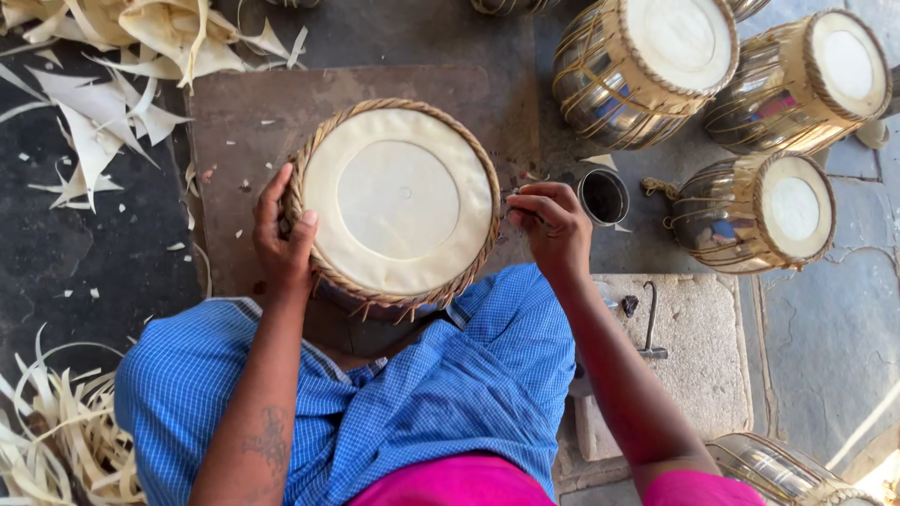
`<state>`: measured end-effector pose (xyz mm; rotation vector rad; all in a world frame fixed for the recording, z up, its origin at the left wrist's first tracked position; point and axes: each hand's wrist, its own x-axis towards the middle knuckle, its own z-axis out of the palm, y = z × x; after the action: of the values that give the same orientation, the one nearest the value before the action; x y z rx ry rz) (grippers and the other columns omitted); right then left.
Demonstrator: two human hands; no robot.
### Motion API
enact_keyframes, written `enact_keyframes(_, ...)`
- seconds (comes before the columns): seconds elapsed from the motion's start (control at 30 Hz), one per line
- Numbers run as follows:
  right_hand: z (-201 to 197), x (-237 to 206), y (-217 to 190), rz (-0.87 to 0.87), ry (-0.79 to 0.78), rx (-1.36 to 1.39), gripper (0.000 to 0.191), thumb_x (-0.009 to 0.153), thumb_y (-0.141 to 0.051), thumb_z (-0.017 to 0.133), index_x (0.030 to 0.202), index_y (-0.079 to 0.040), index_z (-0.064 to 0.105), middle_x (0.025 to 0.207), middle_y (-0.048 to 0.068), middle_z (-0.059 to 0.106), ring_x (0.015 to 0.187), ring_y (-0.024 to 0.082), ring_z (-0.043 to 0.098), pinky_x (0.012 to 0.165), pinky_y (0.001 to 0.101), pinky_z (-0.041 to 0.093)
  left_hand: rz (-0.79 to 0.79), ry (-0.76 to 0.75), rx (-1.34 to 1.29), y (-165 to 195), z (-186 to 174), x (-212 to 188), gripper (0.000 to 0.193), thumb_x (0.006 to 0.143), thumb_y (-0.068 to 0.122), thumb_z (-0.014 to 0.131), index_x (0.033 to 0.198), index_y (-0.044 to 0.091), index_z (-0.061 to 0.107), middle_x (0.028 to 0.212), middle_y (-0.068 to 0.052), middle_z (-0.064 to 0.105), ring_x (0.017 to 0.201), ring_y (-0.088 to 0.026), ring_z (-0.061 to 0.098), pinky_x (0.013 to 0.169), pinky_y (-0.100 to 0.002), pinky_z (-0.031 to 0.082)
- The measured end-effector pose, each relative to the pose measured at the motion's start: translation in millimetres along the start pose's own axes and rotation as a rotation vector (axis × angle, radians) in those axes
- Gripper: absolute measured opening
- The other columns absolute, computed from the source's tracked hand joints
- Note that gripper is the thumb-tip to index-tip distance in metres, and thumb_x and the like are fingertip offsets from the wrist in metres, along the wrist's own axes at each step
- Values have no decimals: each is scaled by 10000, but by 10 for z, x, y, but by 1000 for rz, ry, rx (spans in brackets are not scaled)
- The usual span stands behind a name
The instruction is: The person applies a dark paste to the center of several drum heads by hand and smooths the coating with a tool. They wipe the edges of the drums with a cloth and adjust their clothing while seated on the floor.
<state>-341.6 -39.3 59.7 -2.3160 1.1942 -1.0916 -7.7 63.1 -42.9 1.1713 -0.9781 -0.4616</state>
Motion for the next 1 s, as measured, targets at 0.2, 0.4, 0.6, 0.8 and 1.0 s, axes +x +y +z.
enact_keyframes(0.2,210,147,-95,-4,-17,-68,193,862,-96,846,1047,-118,796,979,61,685,885,201,718,738,339,595,-107,0,-77,13,-4,-10,601,990,261,688,1530,52,527,1499,-127,506,1402,-258,530,1220,-413,421)
enact_keyframes(0.4,442,792,50,-67,-71,-108,175,854,-157,851,1020,-135,801,948,66,680,848,245,700,737,373,573,-113,-5,-118,-25,-19,32,614,944,266,699,1501,56,546,1476,-106,529,1374,-245,548,1190,-404,436)
enact_keyframes(0.6,1036,1465,-165,-310,-142,-147,131,855,-151,838,982,-159,809,928,49,681,894,260,683,750,411,563,-84,0,0,-28,-50,74,591,944,283,701,1483,73,581,1422,-115,572,1341,-241,550,1179,-403,424)
enact_keyframes(0.8,1543,1740,-506,-537,-348,71,150,866,-165,818,1005,-127,777,989,39,678,968,269,664,818,404,557,-91,-27,53,25,-66,138,599,924,295,687,1481,95,592,1338,-121,601,1261,-247,584,1146,-402,448)
enact_keyframes(1.0,1143,1726,-235,-409,-296,-186,111,853,-206,825,941,-155,780,955,6,694,968,250,662,825,417,562,-96,-24,54,26,-87,124,603,946,304,680,1506,111,568,1376,-127,542,1298,-265,557,1159,-421,439)
